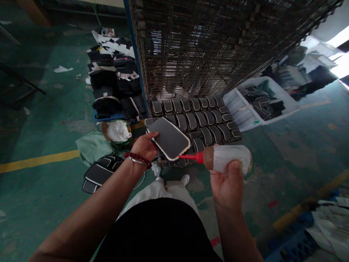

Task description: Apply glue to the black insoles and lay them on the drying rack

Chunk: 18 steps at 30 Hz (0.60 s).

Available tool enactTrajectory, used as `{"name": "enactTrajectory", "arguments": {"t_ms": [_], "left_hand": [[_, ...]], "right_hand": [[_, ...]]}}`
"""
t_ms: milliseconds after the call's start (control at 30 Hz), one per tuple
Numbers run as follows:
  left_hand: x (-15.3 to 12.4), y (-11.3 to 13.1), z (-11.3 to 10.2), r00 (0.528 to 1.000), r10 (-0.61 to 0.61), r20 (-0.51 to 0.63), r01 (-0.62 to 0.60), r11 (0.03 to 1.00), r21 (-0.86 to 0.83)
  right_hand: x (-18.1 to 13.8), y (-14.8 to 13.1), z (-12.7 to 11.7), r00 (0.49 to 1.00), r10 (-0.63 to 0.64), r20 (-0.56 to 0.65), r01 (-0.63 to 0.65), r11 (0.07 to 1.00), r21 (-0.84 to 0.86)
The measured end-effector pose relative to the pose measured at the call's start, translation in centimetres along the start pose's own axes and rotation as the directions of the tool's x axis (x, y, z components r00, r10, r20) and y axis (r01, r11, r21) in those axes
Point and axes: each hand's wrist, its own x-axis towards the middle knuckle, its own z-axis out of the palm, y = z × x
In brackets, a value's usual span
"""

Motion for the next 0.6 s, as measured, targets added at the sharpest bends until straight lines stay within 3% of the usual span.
{"name": "enactTrajectory", "arguments": {"t_ms": [167, 333, 467, 533, 600], "left_hand": [[-0.5, -0.3, 0.7, 1.0, -0.005, -0.018, 0.005, 1.0, -0.004], [0.0, -0.4, 0.5, 0.999, -0.026, -0.025, 0.026, 1.0, -0.016], [1.4, -0.3, -0.3, 0.999, -0.011, -0.03, 0.01, 1.0, -0.02], [2.6, -0.3, -0.8, 0.998, 0.025, -0.055, -0.026, 0.999, -0.026], [4.0, -0.4, -1.4, 0.992, 0.072, -0.101, -0.076, 0.996, -0.036]], "right_hand": [[1.8, -1.2, 0.2, 0.988, -0.145, -0.051, 0.144, 0.989, -0.018], [0.4, 0.2, -0.2, 0.992, -0.121, -0.021, 0.121, 0.993, -0.004], [-1.4, 2.1, -0.7, 0.989, 0.131, 0.063, -0.134, 0.99, 0.038], [-1.0, 2.2, -0.6, 0.933, 0.344, 0.102, -0.355, 0.926, 0.129], [0.6, 1.4, -0.5, 0.845, 0.517, 0.139, -0.534, 0.799, 0.275]]}}
